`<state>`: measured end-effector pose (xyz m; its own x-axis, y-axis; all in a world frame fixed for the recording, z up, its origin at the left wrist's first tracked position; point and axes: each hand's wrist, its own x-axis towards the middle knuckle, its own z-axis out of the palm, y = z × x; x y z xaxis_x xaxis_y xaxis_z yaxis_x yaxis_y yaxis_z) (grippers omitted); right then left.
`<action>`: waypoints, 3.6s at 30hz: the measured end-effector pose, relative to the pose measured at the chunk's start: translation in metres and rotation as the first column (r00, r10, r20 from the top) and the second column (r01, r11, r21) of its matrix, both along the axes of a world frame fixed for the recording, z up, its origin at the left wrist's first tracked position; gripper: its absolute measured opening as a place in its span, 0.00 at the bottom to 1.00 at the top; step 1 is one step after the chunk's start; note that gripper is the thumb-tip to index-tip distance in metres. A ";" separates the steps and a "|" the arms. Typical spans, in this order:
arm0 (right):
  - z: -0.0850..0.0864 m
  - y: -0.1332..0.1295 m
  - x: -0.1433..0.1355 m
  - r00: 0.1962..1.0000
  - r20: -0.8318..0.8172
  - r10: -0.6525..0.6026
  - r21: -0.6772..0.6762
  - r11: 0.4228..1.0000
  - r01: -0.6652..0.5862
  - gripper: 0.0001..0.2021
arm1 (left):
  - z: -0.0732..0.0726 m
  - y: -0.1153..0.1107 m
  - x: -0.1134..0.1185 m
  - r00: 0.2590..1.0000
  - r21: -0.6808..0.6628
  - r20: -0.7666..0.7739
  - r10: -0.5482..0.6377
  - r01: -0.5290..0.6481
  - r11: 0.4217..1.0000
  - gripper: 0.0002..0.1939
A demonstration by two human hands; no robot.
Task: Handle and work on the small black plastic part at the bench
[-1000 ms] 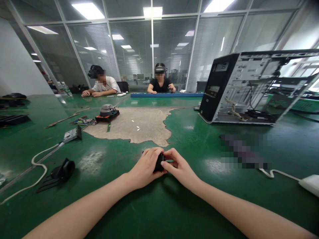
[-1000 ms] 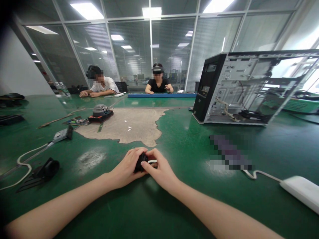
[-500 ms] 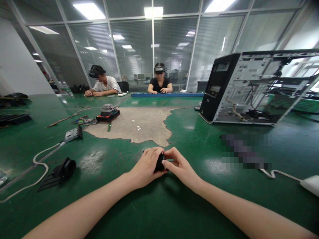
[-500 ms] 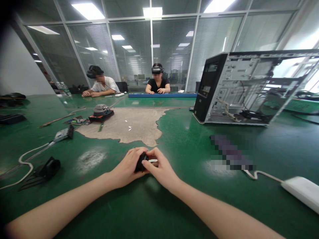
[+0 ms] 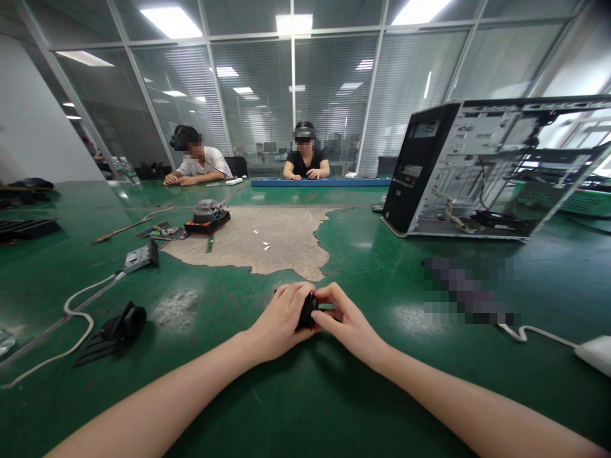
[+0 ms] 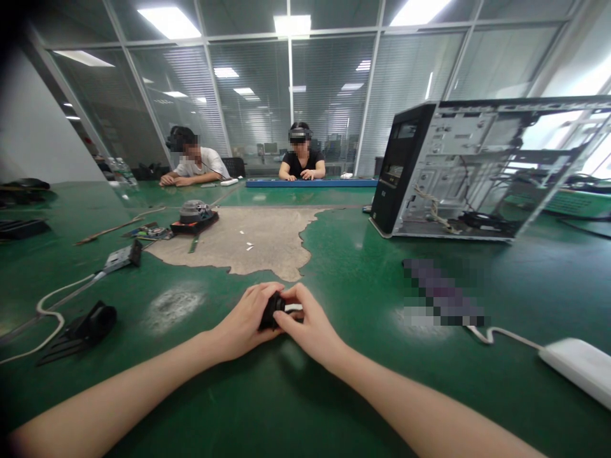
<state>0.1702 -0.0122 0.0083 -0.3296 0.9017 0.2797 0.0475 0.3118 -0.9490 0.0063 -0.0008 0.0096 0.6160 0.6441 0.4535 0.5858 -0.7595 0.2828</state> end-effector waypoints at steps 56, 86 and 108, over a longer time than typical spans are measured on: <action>-0.005 0.000 0.000 0.996 0.058 -0.069 0.104 0.993 0.062 0.06 | 0.001 0.001 0.002 1.000 -0.021 -0.008 0.019 -0.020 1.000 0.28; -0.002 -0.001 0.000 0.987 0.110 -0.115 0.165 0.982 0.096 0.07 | -0.001 0.001 0.002 1.000 -0.012 -0.003 0.015 -0.015 1.000 0.29; -0.002 -0.001 -0.001 0.998 0.035 -0.046 -0.001 0.999 0.046 0.09 | 0.002 0.000 0.002 1.000 -0.025 0.014 0.021 -0.020 0.999 0.27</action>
